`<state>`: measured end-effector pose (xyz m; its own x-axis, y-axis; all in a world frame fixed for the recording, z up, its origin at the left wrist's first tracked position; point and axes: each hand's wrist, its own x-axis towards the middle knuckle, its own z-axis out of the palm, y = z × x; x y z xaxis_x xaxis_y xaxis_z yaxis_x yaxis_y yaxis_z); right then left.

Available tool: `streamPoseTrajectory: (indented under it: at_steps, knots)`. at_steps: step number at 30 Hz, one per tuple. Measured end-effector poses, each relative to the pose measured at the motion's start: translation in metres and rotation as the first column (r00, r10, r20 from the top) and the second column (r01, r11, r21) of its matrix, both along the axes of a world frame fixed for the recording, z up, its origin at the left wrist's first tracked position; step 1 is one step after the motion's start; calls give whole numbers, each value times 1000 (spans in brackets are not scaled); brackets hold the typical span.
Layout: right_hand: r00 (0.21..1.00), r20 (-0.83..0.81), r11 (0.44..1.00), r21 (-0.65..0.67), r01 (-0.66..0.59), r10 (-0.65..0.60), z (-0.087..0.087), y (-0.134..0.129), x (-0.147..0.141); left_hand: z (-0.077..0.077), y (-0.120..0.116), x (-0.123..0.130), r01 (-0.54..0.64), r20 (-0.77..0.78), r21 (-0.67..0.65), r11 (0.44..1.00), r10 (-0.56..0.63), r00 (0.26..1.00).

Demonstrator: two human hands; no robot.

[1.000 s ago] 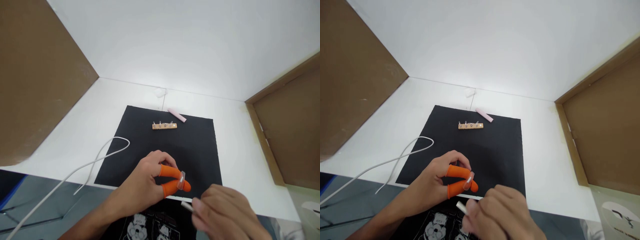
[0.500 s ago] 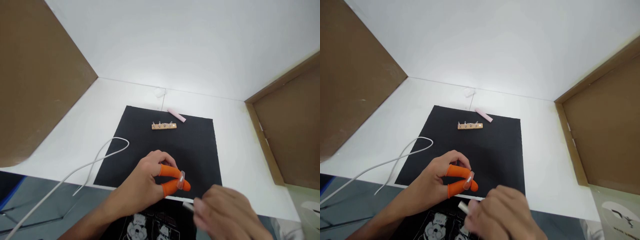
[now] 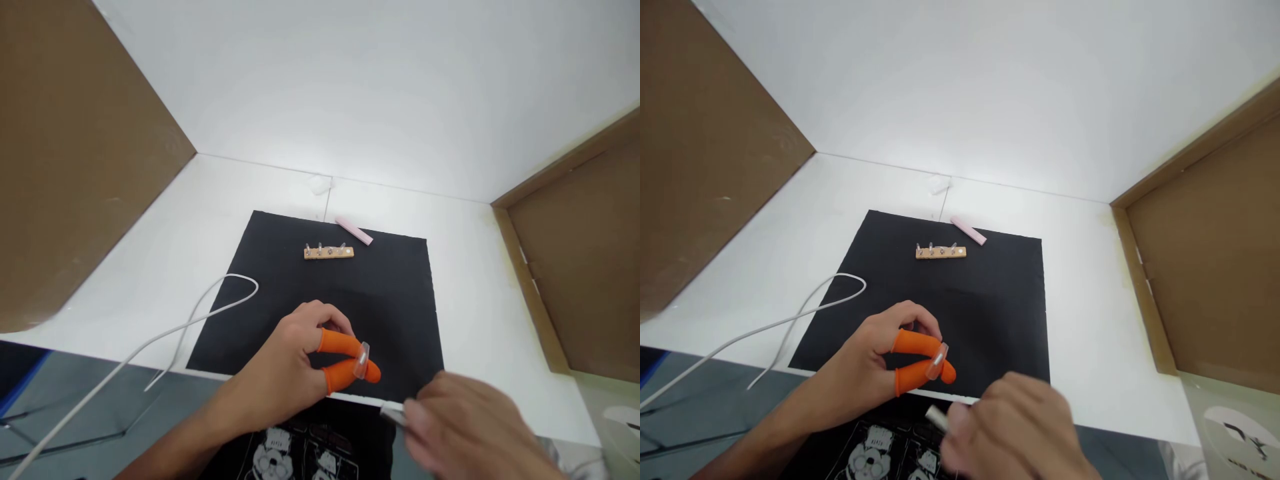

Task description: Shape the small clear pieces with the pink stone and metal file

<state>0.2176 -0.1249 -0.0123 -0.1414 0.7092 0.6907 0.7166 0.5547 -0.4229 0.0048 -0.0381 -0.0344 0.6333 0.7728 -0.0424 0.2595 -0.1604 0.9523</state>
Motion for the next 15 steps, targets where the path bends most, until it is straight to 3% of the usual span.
streamPoseTrajectory:
  at_steps: [2,5,9,12,15]
  knots:
    - [999,2,997,-61,54,-54,-3,4,19,1,-1,0,-4,-6,-4,1000,4,1000]
    - [992,-21,992,12,126,-126,-5,10,37,1,-1,1,-6,-12,-10,1000,6,1000]
    - [996,84,1000,-26,-1,4,3,3,15,-1,0,1,1,-2,-6,1000,-1,1000]
    - [995,102,994,-104,23,-12,7,-7,-5,-2,1,1,4,-1,-6,1000,-4,1000]
    - [994,112,991,-137,12,4,6,-5,5,-1,1,1,4,-9,-3,1000,-4,1000]
